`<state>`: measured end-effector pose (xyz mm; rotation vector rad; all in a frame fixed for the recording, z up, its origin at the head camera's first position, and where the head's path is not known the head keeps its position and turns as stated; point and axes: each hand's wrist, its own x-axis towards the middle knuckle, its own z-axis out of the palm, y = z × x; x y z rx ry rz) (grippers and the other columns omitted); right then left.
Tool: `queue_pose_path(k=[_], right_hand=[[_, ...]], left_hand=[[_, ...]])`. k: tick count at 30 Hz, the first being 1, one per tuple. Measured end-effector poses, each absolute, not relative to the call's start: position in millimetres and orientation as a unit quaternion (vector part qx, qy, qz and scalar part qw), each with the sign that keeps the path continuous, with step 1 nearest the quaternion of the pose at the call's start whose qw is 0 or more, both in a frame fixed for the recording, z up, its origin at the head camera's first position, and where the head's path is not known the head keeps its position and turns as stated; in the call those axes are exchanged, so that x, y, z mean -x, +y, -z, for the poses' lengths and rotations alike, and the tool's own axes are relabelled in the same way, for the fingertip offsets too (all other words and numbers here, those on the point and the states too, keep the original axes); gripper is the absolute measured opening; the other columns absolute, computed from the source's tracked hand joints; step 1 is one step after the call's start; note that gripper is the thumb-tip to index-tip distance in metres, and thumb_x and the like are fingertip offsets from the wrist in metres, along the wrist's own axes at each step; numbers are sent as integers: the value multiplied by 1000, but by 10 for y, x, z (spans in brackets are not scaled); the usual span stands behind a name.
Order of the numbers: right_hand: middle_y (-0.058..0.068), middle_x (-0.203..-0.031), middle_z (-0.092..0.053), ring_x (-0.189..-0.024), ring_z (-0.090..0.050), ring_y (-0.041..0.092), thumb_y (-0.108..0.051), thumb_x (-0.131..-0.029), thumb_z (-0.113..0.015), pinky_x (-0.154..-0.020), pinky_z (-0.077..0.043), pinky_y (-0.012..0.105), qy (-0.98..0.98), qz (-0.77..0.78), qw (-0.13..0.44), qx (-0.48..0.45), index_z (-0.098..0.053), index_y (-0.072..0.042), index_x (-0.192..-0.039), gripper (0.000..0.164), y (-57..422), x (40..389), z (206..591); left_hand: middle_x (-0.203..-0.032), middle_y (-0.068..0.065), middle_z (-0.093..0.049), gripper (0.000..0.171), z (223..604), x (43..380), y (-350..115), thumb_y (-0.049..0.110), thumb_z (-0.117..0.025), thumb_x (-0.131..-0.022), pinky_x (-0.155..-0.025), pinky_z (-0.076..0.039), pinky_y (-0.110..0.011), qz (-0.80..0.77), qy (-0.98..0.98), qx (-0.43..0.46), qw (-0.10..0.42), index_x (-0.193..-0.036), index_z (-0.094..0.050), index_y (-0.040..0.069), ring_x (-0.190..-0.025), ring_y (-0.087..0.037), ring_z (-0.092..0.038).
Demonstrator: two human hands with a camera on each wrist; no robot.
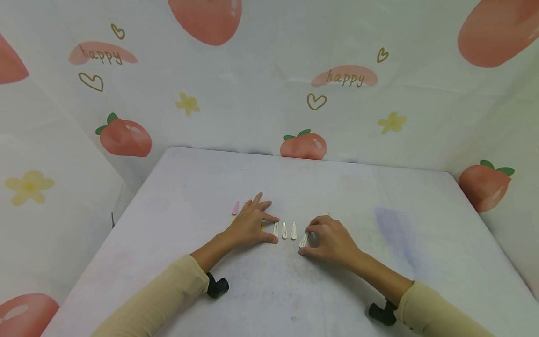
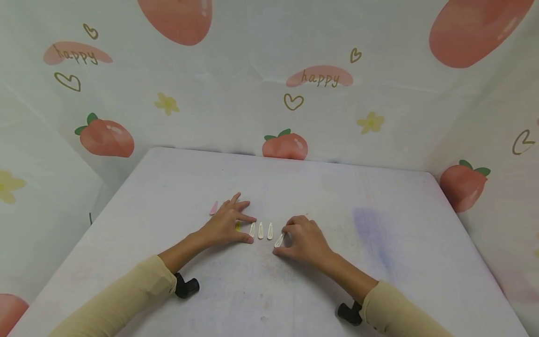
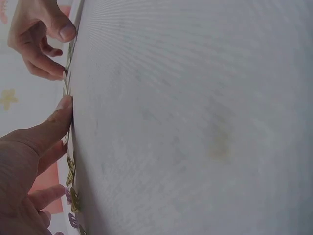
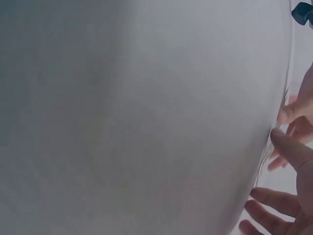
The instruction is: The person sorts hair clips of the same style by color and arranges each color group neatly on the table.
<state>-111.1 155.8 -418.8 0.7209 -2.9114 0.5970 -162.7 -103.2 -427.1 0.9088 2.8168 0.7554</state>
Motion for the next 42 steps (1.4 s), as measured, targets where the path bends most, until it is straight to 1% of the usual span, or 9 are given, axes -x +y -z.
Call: queue_pose_path(k=[2,6,11,17,25,35,42], right_hand=[[2,-102,-67,-104,-61,22,-43,-69,-88,-90,-49,46,-952,-190,46,-237,-77,-9,-97,45,1546,1101,4189],[4,-104,-68,-107,-61,24,-41,-71,-88,-92,-50,46,-953,-188,46,-234,-77,-8,-98,44,1530,1094,4187],[5,-108,-68,-110,-59,26,-35,-73,-88,-96,-48,49,-951,-200,22,-234,-76,-7,-105,45,1548,1135,4178],[7,-116,-64,-117,-54,28,-28,-76,-86,-99,-45,52,-939,-219,-4,-266,-73,-7,-114,45,1599,1249,4153],[9,-119,-62,-119,-52,30,-27,-79,-85,-101,-41,54,-933,-231,-19,-274,-72,-7,-118,46,1615,1330,4178],[10,-119,-61,-119,-52,31,-27,-78,-86,-102,-41,54,-930,-245,-31,-272,-71,-8,-119,48,1623,1361,4180],[14,-125,-61,-119,-55,33,-30,-81,-83,-101,-44,54,-931,-252,-43,-261,-66,-4,-127,56,1737,1401,4131]], left_hand=[[-147,-19,-49,58,4269,1626,-1030,47,-88,-69,-115,-18,-63,-245,922,-296,44,-116,-76,17,-150,-39,-16],[-147,-18,-50,57,4265,1624,-1028,47,-88,-69,-115,-18,-63,-245,923,-294,44,-116,-77,18,-150,-38,-16],[-146,-19,-50,57,4271,1624,-1022,46,-89,-68,-115,-18,-63,-251,921,-296,41,-115,-77,17,-150,-39,-17],[-146,-19,-50,57,4282,1630,-1021,46,-89,-67,-115,-18,-63,-254,921,-293,43,-115,-77,17,-150,-38,-16],[-148,-18,-49,57,4276,1627,-1015,45,-89,-68,-115,-17,-63,-255,920,-294,47,-116,-77,17,-151,-38,-14],[-149,-17,-48,56,4239,1621,-1007,46,-89,-69,-116,-17,-61,-246,921,-298,46,-116,-77,17,-151,-38,-11],[-149,-19,-46,55,4216,1650,-996,46,-89,-69,-115,-19,-61,-230,919,-317,47,-114,-77,16,-151,-40,-10]])
